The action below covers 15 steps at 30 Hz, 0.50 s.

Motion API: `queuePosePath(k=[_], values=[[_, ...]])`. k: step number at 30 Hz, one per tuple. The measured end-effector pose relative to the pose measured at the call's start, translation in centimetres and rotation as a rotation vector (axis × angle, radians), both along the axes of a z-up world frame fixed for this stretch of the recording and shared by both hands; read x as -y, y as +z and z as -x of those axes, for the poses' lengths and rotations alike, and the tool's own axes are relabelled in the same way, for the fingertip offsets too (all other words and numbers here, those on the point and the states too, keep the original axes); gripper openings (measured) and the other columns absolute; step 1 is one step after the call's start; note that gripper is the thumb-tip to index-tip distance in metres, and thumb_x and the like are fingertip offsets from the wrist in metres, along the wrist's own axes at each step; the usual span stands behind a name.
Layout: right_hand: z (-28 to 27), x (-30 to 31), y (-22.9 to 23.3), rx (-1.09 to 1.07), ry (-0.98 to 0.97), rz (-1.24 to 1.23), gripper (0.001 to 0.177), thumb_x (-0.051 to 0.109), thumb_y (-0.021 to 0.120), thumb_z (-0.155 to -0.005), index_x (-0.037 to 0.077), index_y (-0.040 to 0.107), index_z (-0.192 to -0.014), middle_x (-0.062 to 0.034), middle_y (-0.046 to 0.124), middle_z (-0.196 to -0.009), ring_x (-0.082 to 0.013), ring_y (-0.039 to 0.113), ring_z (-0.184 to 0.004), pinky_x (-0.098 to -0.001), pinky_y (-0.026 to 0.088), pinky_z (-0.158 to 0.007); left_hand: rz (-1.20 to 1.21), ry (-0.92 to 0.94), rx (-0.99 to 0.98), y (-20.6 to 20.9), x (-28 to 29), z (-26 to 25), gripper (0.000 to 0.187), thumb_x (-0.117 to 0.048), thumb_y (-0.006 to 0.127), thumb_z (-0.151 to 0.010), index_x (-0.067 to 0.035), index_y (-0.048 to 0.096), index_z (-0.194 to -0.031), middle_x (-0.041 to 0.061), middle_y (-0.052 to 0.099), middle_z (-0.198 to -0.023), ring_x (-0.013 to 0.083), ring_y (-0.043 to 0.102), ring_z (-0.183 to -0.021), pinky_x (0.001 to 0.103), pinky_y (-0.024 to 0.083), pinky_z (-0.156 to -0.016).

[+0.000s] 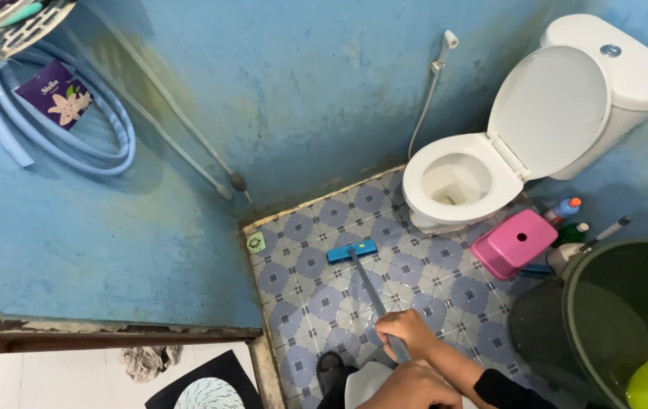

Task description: The person mops the tiled bathroom floor using a blue flat mop, moving it back and forth across the area near the toilet, bucket, and door. The camera remains in a first-person view focused on the floor and mop head throughout the clip.

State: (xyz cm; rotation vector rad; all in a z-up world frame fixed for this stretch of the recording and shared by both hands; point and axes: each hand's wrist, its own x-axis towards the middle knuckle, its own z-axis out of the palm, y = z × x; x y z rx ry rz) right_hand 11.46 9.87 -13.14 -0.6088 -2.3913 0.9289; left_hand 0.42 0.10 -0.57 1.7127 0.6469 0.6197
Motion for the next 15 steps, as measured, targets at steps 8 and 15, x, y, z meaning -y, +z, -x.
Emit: queuePosePath(k=[8,15], values=[[-1.4,-1.4,0.6,-0.022,0.025,0.073,0.009,0.021,0.053,-0.072,0.02,0.05,-0.063,0.0111,0.054,-0.052,-0.0052,0.049,-0.052,-0.0213,0.043,-0.054,-0.011,0.066,0.017,-0.5,-1.3,-1.7,0.019,-0.008,0.067,-0.104,-0.017,0.067,-0.087,-0.006,0.058,-0.076,0.0088,0.054,-0.071,0.028,0.04,-0.079],[-1.1,-4.2,1.5,0.088,-0.017,0.395,0.039,0.012,0.071,-0.098,0.016,0.053,-0.063,0.0042,0.062,-0.059,-0.0055,0.053,-0.056,-0.0235,0.056,-0.07,-0.229,0.281,0.011,-0.1,-3.8,-2.1,0.011,-0.01,0.058,-0.079,-0.011,0.068,-0.078,0.0,0.067,-0.074,0.0176,0.067,-0.07,0.032,0.051,-0.07]])
